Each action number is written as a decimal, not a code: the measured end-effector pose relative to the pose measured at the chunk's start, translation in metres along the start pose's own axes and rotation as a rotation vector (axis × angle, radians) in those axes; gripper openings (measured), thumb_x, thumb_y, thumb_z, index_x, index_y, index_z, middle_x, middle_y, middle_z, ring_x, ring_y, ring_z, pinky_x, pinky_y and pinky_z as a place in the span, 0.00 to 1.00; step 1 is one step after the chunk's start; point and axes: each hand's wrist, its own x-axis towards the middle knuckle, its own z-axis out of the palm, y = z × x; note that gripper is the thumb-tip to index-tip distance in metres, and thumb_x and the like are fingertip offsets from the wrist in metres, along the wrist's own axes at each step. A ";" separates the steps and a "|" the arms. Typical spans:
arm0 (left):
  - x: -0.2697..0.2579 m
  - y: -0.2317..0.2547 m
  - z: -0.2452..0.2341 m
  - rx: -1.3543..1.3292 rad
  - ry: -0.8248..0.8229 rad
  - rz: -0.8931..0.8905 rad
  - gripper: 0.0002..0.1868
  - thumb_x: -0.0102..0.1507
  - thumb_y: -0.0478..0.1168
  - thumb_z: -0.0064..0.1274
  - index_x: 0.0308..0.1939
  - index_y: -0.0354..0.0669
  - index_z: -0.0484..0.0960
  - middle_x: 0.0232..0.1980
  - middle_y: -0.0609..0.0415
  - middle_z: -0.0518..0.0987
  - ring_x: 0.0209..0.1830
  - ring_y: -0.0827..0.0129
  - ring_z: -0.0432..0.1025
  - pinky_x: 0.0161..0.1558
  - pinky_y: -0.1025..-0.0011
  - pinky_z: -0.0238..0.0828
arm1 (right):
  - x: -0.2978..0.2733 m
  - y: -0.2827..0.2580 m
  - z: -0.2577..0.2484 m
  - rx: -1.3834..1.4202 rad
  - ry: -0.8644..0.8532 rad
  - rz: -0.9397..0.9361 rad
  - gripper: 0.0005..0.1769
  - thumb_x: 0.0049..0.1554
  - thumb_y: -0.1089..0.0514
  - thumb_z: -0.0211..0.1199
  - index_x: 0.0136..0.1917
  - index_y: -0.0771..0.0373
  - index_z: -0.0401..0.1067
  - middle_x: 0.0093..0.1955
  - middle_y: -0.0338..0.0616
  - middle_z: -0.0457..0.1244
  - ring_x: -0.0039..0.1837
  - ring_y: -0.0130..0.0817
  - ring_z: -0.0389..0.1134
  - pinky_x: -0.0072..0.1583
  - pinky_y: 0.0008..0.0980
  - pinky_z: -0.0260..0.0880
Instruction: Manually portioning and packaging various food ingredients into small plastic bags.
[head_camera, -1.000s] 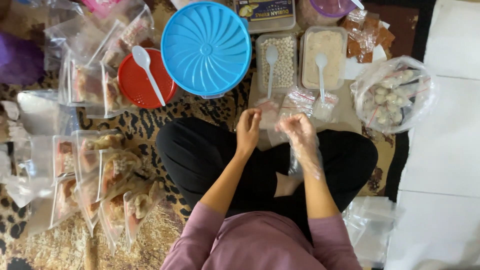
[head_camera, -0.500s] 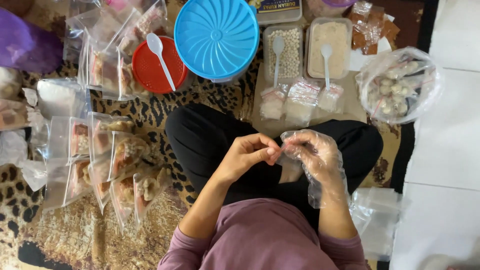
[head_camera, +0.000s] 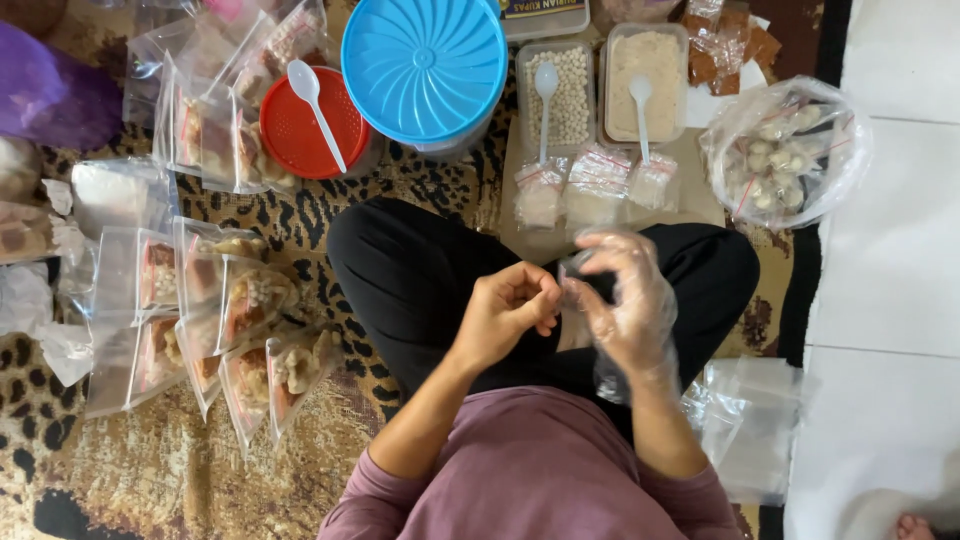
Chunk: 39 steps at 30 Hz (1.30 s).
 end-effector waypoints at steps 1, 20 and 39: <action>-0.001 0.000 0.005 0.000 0.001 0.004 0.03 0.62 0.29 0.58 0.37 0.29 0.82 0.25 0.42 0.80 0.21 0.65 0.77 0.26 0.70 0.81 | -0.007 -0.001 0.004 0.000 0.000 -0.004 0.10 0.57 0.57 0.72 0.45 0.62 0.73 0.53 0.46 0.70 0.56 0.46 0.71 0.56 0.37 0.71; -0.006 -0.014 0.027 0.679 0.288 0.665 0.05 0.60 0.28 0.58 0.35 0.42 0.80 0.28 0.57 0.76 0.20 0.69 0.73 0.23 0.77 0.75 | -0.032 0.004 0.018 -0.050 0.176 0.089 0.03 0.59 0.65 0.70 0.44 0.65 0.76 0.40 0.48 0.71 0.42 0.46 0.73 0.46 0.37 0.74; 0.027 0.029 -0.010 1.392 0.054 1.132 0.15 0.69 0.46 0.47 0.58 0.55 0.80 0.66 0.60 0.78 0.72 0.64 0.67 0.74 0.43 0.48 | -0.062 0.061 0.037 0.691 -0.008 0.351 0.21 0.59 0.49 0.66 0.54 0.71 0.74 0.45 0.59 0.69 0.47 0.40 0.73 0.50 0.42 0.76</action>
